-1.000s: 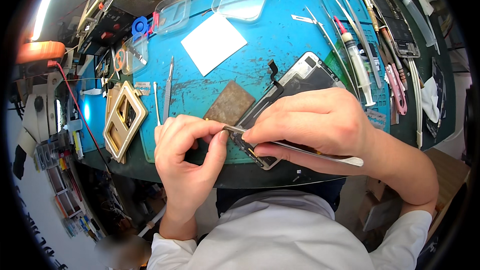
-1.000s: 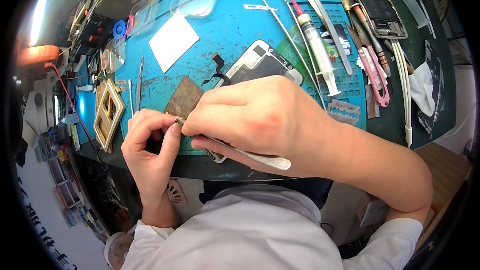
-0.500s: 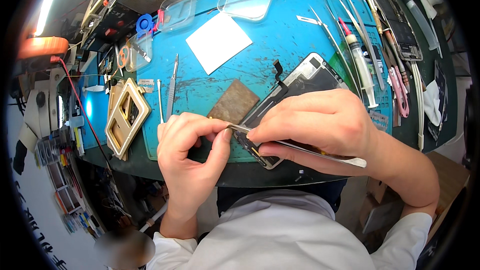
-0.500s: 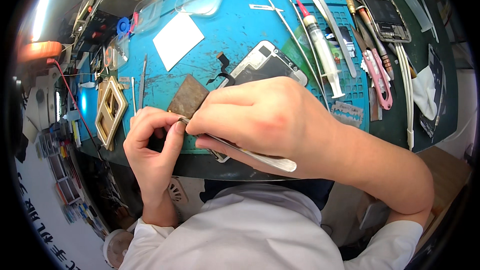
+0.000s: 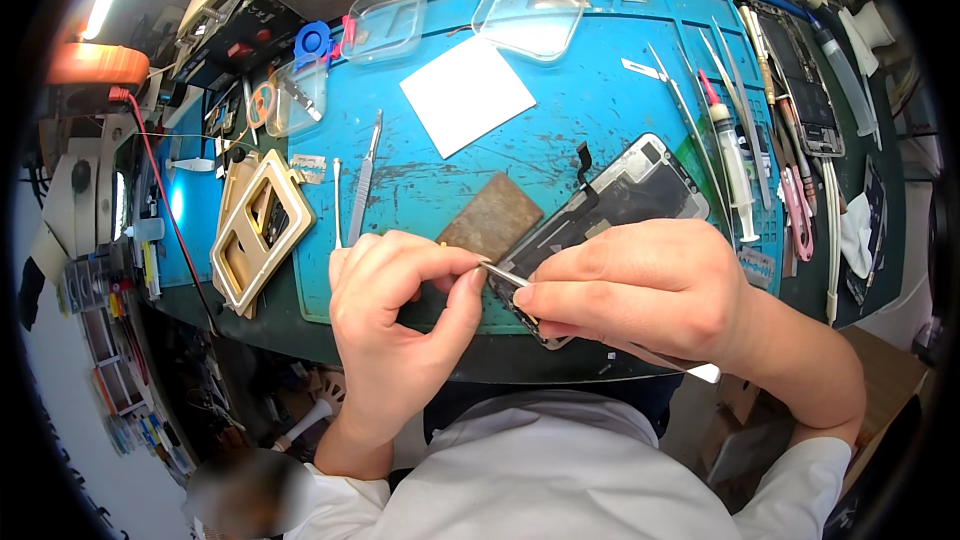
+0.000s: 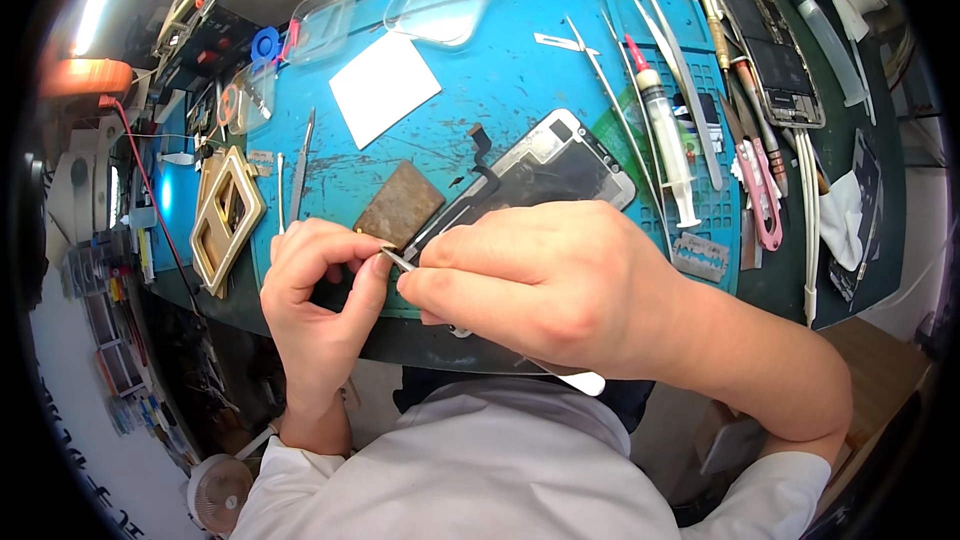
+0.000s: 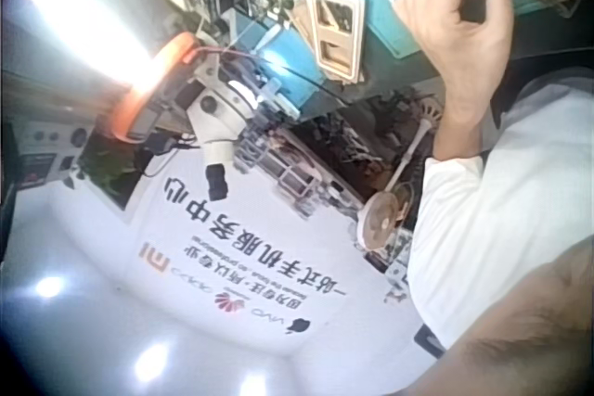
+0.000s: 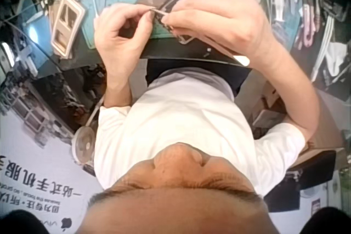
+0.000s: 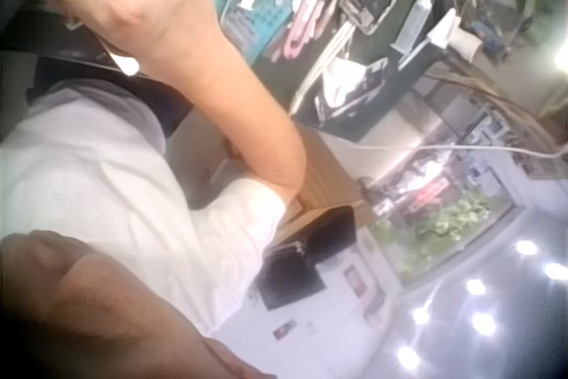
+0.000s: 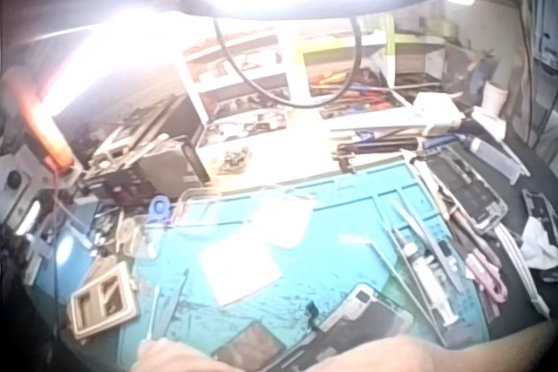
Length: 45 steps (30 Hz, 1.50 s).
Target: The person applies flux to a small component on a smartphone motherboard using a syringe. They then use tweezers to position the component and a soldering iron to solder it onto the board. Finally, the person reattaches the phone's screen assembly to the chassis.
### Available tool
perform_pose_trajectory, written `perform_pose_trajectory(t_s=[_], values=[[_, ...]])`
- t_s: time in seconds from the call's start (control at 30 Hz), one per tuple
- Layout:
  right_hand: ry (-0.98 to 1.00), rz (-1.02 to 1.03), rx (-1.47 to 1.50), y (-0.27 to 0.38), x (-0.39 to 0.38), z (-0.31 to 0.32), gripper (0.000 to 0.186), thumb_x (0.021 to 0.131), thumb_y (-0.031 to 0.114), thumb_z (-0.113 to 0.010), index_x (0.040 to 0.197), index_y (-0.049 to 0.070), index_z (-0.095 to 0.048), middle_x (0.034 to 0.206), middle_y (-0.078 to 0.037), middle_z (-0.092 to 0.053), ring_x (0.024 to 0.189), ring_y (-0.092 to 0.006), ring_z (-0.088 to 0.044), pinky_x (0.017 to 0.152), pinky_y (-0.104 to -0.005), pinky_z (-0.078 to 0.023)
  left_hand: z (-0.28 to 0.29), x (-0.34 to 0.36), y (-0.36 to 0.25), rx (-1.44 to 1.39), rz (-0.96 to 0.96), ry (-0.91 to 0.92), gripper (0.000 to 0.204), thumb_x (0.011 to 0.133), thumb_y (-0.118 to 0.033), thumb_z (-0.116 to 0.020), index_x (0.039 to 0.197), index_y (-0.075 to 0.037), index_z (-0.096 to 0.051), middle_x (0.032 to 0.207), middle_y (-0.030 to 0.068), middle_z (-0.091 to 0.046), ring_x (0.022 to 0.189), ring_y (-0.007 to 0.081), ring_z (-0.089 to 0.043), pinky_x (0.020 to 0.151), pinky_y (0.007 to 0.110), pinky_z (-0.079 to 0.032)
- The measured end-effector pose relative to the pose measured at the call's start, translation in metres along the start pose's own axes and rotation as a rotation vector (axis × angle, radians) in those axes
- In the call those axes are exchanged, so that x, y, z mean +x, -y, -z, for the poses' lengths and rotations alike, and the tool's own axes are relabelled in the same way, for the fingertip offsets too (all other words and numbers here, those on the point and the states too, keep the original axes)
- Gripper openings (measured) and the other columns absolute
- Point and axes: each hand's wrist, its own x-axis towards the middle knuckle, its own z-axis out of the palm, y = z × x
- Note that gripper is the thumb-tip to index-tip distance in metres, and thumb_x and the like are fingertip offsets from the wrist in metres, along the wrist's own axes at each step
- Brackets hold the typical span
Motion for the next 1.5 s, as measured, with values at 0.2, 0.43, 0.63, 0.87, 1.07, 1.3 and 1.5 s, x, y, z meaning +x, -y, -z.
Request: perform_pose_trajectory(t_s=[0.2, 0.43, 0.63, 0.87, 1.07, 1.3, 1.5], values=[[0.008, -0.005, 0.01, 0.001, 0.0002, 0.0005, 0.026, 0.077, 0.007, -0.078, 0.102, 0.003, -0.072, 0.091, -0.005, -0.071, 0.073, -0.0192, -0.071, 0.059, -0.0311, -0.057, 0.0002, -0.0004, -0.0003, 0.008, 0.004, 0.003, 0.015, 0.077, -0.003, -0.082, 0.088, -0.012, -0.077, 0.077, -0.0034, -0.066, 0.073, 0.0139, -0.056, 0.072, 0.032, -0.035], [-0.028, -0.007, -0.013, 0.0002, 0.0002, 0.0013, 0.021, 0.078, 0.008, -0.078, 0.096, 0.003, -0.069, 0.083, -0.005, -0.066, 0.069, -0.0198, -0.068, 0.056, -0.0324, -0.055, -0.0007, 0.0001, -0.0016, 0.008, 0.008, 0.003, 0.015, 0.077, -0.003, -0.082, 0.087, -0.012, -0.076, 0.077, -0.0031, -0.066, 0.073, 0.0141, -0.055, 0.072, 0.032, -0.035], [-0.004, -0.025, -0.001, 0.0012, -0.0043, -0.0002, 0.018, 0.077, 0.009, -0.078, 0.088, 0.004, -0.065, 0.08, -0.004, -0.061, 0.068, -0.0205, -0.065, 0.054, -0.0338, -0.053, -0.0015, -0.0011, -0.0006, 0.017, 0.008, -0.002, 0.015, 0.076, -0.002, -0.082, 0.087, -0.011, -0.077, 0.077, -0.0026, -0.066, 0.073, 0.014, -0.055, 0.072, 0.031, -0.035], [-0.003, -0.02, 0.007, 0.0007, -0.0047, -0.0019, 0.018, 0.077, 0.01, -0.073, 0.092, 0.004, -0.064, 0.082, -0.004, -0.06, 0.073, -0.0205, -0.065, 0.058, -0.0341, -0.053, -0.002, -0.0013, -0.0017, 0.007, 0.006, -0.014, 0.015, 0.076, -0.002, -0.082, 0.087, -0.011, -0.076, 0.077, -0.0026, -0.066, 0.072, 0.0135, -0.054, 0.072, 0.031, -0.035], [0.018, -0.017, -0.006, -0.0006, -0.0051, -0.0003, 0.018, 0.077, 0.01, -0.071, 0.092, 0.004, -0.062, 0.08, -0.005, -0.056, 0.072, -0.021, -0.064, 0.058, -0.0347, -0.053, -0.0026, -0.0012, -0.0014, 0.01, 0.005, -0.018, 0.016, 0.077, -0.001, -0.082, 0.087, -0.011, -0.076, 0.077, -0.0026, -0.066, 0.072, 0.0133, -0.054, 0.072, 0.031, -0.035], [0.071, -0.035, 0.021, 0.0002, -0.0022, 0.0075, 0.022, 0.08, 0.009, -0.083, 0.099, 0.001, -0.075, 0.086, -0.008, -0.071, 0.071, -0.0221, -0.071, 0.057, -0.0325, -0.057, -0.002, -0.0017, -0.0031, 0.012, 0.024, -0.012, 0.016, 0.077, 0.0, -0.081, 0.086, -0.011, -0.075, 0.077, -0.0027, -0.066, 0.072, 0.0133, -0.054, 0.073, 0.031, -0.035], [0.066, -0.031, 0.017, -0.0002, -0.0029, 0.0072, 0.022, 0.081, 0.01, -0.083, 0.1, 0.001, -0.075, 0.086, -0.008, -0.071, 0.072, -0.0221, -0.071, 0.059, -0.0321, -0.058, -0.0027, -0.0021, -0.0028, 0.009, 0.027, -0.016, 0.015, 0.077, -0.001, -0.081, 0.086, -0.011, -0.075, 0.077, -0.0025, -0.066, 0.073, 0.0134, -0.054, 0.074, 0.031, -0.035]])
